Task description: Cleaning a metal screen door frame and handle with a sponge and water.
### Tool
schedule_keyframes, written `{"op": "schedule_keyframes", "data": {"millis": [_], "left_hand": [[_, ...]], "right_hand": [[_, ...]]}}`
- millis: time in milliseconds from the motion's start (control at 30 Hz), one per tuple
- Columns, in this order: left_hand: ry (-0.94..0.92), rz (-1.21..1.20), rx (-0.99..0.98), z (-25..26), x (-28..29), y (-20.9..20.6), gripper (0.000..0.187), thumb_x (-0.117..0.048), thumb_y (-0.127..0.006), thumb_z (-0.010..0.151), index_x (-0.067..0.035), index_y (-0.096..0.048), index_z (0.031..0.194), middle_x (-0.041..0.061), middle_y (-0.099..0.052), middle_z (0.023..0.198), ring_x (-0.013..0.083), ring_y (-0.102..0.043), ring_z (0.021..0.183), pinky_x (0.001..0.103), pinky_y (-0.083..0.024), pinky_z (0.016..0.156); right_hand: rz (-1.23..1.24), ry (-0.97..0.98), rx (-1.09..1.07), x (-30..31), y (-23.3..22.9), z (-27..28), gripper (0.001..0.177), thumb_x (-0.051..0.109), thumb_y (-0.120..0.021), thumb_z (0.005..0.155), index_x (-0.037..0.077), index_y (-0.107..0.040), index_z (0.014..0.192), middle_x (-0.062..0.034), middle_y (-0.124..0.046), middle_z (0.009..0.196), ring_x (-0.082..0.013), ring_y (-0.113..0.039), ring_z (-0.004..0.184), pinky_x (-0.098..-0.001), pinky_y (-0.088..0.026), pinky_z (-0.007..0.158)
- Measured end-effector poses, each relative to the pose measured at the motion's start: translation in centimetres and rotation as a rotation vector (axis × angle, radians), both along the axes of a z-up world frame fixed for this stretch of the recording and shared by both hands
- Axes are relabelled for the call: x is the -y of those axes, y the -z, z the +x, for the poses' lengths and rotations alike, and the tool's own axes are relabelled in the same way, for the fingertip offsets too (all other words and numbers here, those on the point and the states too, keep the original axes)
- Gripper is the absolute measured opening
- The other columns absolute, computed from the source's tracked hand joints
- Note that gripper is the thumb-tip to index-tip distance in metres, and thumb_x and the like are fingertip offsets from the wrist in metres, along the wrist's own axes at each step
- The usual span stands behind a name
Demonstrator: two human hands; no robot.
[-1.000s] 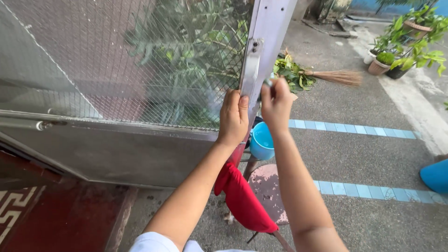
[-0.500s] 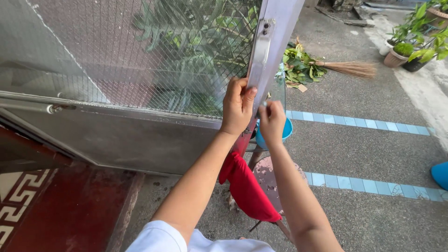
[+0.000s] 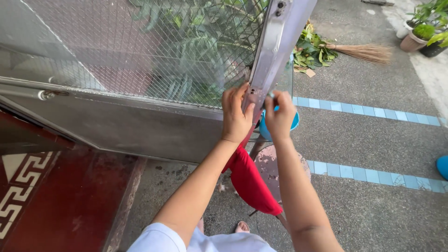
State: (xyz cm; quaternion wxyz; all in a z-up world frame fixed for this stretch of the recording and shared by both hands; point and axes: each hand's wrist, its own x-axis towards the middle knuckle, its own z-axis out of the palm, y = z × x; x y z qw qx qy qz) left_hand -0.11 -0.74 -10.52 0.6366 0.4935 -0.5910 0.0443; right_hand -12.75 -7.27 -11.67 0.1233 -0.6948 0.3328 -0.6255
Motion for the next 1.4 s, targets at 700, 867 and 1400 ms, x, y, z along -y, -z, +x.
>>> {"op": "schedule_keyframes", "data": {"millis": [700,867,1400], "left_hand": [[-0.138,0.178,0.059,-1.0,-1.5,5.0,0.077,0.006,-0.079,0.074,-0.008,-0.043,0.140,0.020,-0.049,0.128,0.0417,-0.050,0.122,0.051,-0.042,0.106],[-0.161,0.195,0.088,-0.9,-1.0,5.7,0.079,0.004,-0.080,0.076,-0.009,-0.041,0.143,0.021,-0.049,0.128,0.0421,-0.050,0.122,0.052,-0.042,0.106],[-0.204,0.159,0.172,-0.4,-0.5,6.9,0.084,0.003,-0.082,0.073,-0.009,-0.039,0.144,0.019,-0.052,0.127,0.0406,-0.052,0.120,0.052,-0.042,0.108]], "right_hand": [[0.079,-0.016,-0.022,0.9,-5.3,-0.8,0.011,0.005,-0.074,0.096,-0.003,-0.065,0.096,-0.0108,-0.060,0.080,-0.0177,-0.057,0.070,-0.0318,-0.047,0.066],[0.000,-0.077,0.113,1.2,-4.5,-0.2,0.007,0.004,-0.071,0.101,-0.001,-0.067,0.102,-0.0086,-0.062,0.084,-0.0155,-0.057,0.074,-0.0299,-0.049,0.069],[0.353,-0.096,0.083,-0.5,9.5,0.2,0.007,0.002,-0.073,0.090,-0.001,-0.067,0.093,-0.0083,-0.063,0.091,-0.0167,-0.056,0.073,-0.0287,-0.047,0.066]]}}
